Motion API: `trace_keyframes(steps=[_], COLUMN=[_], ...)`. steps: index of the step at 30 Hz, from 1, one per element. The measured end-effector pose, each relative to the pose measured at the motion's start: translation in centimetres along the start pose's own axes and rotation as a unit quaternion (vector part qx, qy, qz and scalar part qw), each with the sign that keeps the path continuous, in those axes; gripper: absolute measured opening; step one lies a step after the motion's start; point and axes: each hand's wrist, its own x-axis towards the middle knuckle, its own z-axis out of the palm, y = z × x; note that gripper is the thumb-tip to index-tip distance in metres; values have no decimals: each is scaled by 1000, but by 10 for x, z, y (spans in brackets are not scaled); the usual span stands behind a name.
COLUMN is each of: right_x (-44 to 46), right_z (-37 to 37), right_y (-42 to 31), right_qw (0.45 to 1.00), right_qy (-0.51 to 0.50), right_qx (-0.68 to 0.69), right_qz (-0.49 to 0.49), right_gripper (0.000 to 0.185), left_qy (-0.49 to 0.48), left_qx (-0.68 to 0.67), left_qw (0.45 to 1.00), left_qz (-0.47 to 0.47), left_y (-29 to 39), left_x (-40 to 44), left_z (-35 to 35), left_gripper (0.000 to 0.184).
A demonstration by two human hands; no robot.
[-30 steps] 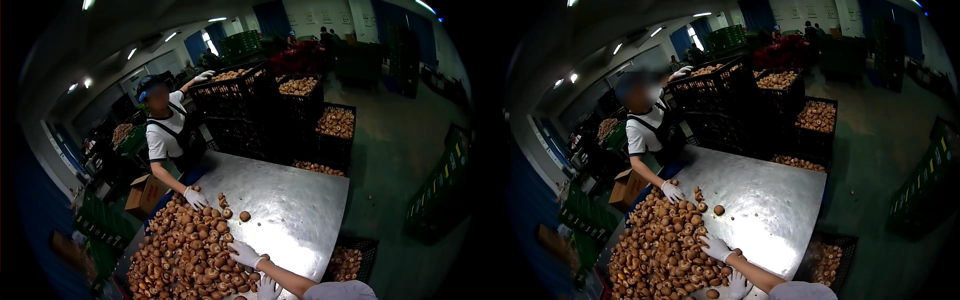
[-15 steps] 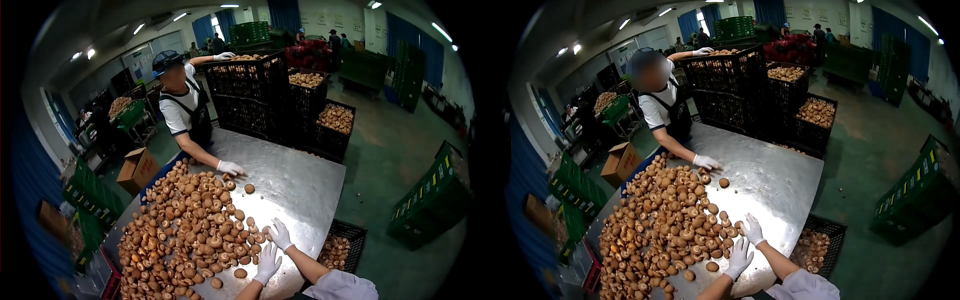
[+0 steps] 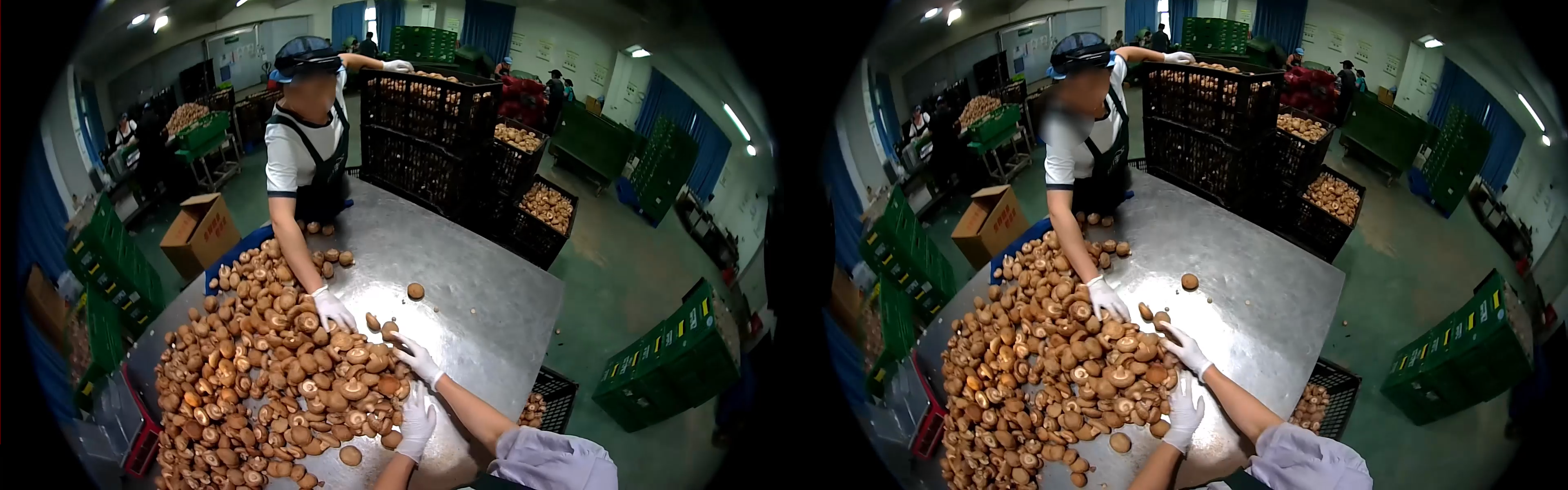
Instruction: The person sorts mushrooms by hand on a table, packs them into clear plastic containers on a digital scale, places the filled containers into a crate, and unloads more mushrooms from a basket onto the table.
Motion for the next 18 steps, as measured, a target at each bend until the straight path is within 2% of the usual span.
trace_keyframes(steps=[1, 2, 4, 6, 7, 8, 10, 11, 12, 13, 14, 16, 17, 18], right_x=[4, 8, 11, 11, 10, 8, 1, -1, -2, -11, -12, -17, -20, -22], right_z=[10, 22, 55, 89, 104, 125, 164, 178, 192, 206, 210, 232, 237, 239], right_y=[-2, 11, 3, -5, -11, 7, 17, 10, 10, -17, -25, -16, -31, -51], right_qw=[999, 998, 993, 987, 982, 987, 986, 976, 978, 984, 976, 981, 971, 958], right_qy=[-33, -54, -99, -139, -155, -144, -134, -169, -185, -153, -207, -174, -197, -216], right_qx=[-2, -21, 38, 66, 65, 37, 81, 84, 15, 85, 69, -38, -92, -146], right_qz=[10, 6, 42, 46, 81, 68, 56, 105, 90, -30, -14, -80, -99, -120], right_gripper=[53, 54, 56, 59, 61, 62, 62, 60, 57, 58, 59, 62, 63, 65], left_qy=[-21, 10, 42, 121, 154, 180, 184, 163, 140, 176, 214, 227, 210, 194], left_qx=[-36, -34, -45, -102, -21, 66, -24, 58, 136, 116, 96, 243, 261, 342], left_qw=[994, 990, 982, 969, 972, 967, 962, 958, 948, 949, 950, 927, 916, 884], left_qz=[-99, -135, -176, -189, -177, -170, -201, -230, -253, -233, -207, -176, -221, -255], left_y=[0, 2, -8, -21, -26, -29, -61, -66, -69, -71, -76, -94, -120, -122], left_x=[2, 6, 4, -3, -7, -11, -31, -41, -49, -54, -60, -76, -92, -96], left_z=[-7, -17, -27, -40, -49, -65, -84, -107, -129, -151, -172, -196, -198, -212], left_gripper=[71, 72, 73, 73, 71, 68, 63, 61, 59, 59, 59, 58, 55, 51])
